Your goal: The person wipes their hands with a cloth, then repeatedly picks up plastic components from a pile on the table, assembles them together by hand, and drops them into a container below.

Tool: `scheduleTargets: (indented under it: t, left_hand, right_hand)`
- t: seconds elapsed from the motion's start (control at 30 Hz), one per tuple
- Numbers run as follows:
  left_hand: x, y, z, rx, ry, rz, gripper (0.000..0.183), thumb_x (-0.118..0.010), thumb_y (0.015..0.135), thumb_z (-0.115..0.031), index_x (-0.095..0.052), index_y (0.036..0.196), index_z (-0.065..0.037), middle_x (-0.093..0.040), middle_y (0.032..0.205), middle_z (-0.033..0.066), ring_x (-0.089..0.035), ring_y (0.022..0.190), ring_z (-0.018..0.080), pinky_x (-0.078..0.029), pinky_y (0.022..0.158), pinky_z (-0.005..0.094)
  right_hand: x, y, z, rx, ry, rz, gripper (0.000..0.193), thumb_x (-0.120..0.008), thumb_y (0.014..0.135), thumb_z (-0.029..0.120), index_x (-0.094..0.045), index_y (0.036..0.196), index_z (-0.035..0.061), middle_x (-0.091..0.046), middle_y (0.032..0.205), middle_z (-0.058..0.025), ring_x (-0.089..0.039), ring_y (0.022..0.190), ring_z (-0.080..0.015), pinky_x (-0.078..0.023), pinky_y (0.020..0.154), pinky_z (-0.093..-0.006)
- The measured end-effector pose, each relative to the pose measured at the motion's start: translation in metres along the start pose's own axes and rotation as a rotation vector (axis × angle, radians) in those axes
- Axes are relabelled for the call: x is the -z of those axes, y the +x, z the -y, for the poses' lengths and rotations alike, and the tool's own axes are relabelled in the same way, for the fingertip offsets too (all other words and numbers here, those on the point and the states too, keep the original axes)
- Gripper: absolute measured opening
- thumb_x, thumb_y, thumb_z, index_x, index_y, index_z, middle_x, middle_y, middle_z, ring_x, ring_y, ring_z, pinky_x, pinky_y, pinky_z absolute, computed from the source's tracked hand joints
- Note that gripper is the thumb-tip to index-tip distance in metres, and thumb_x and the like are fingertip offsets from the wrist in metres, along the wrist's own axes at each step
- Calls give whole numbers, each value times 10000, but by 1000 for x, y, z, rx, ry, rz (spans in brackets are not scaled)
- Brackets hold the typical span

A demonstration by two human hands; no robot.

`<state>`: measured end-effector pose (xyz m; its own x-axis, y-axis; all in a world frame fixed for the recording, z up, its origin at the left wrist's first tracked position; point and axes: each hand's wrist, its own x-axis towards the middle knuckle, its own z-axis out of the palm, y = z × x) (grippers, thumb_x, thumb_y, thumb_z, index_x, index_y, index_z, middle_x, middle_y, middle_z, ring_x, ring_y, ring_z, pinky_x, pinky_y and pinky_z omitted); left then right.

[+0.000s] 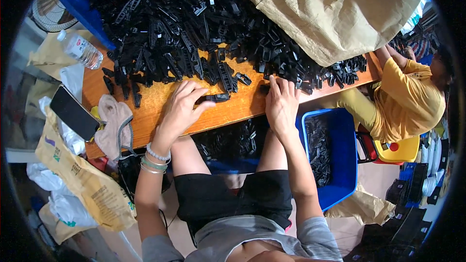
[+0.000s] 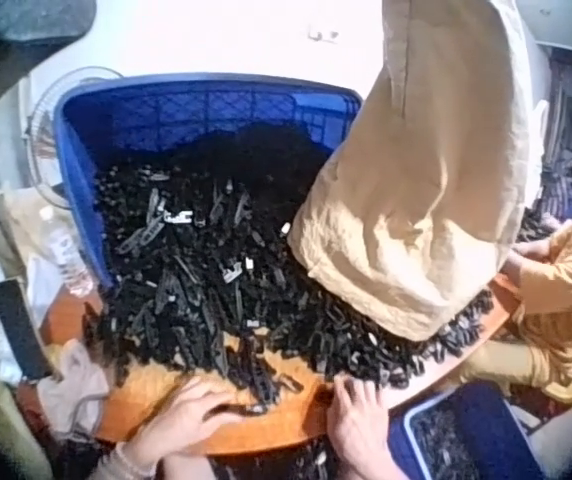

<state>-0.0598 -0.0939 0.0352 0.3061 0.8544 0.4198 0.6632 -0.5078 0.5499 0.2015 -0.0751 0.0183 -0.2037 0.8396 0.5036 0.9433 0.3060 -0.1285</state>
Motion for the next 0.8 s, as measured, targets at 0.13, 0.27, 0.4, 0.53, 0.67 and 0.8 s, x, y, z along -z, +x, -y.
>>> scheduleTargets:
  t: [0.13,0.27,0.4,0.53,0.67,0.8]
  left_hand:
    - [-4,-16,-6,45,-89,16,158,-702,783,-52,-640,898,36,-567,865,131,-546,864,308,-462,781,394]
    - [-14,-22,-16,62,-160,12,176,-713,768,-38,-653,917,34,-575,888,128,-554,875,299,-467,793,378]
    - [-22,-21,-16,73,-154,-16,192,-725,757,-34,-663,927,30,-581,897,123,-559,869,284,-471,792,367]
    - [-23,-20,-15,48,-152,-19,165,-697,793,-47,-654,932,29,-570,890,122,-544,859,294,-456,771,378]
    - [-21,-21,-16,52,-144,-17,166,-697,791,-46,-653,934,27,-570,888,120,-543,855,291,-455,766,377]
    - [-20,-18,-18,58,-156,2,166,-697,789,-42,-655,934,25,-569,885,117,-536,842,289,-454,752,378]
  right_hand:
    - [0,2,2,2,126,104,262,-662,804,83,-665,1052,0,-593,1018,-127,-564,974,-293,-452,827,-391]
    - [11,9,15,-48,352,152,240,-697,811,66,-649,1026,-32,-608,949,-141,-635,858,-298,-520,740,-346]
    - [2,-3,20,-248,864,165,231,-720,833,69,-642,1028,-27,-647,978,-109,-685,816,-199,-557,701,-275]
    - [15,-10,21,-137,559,95,220,-745,798,67,-664,987,-9,-642,910,-102,-664,802,-192,-533,700,-285]
    - [27,-13,22,-164,622,285,216,-753,754,55,-663,940,-9,-630,913,-133,-632,843,-273,-502,739,-359]
    - [24,-8,17,-47,803,297,204,-741,760,43,-660,938,-15,-634,869,-149,-636,820,-321,-509,735,-379]
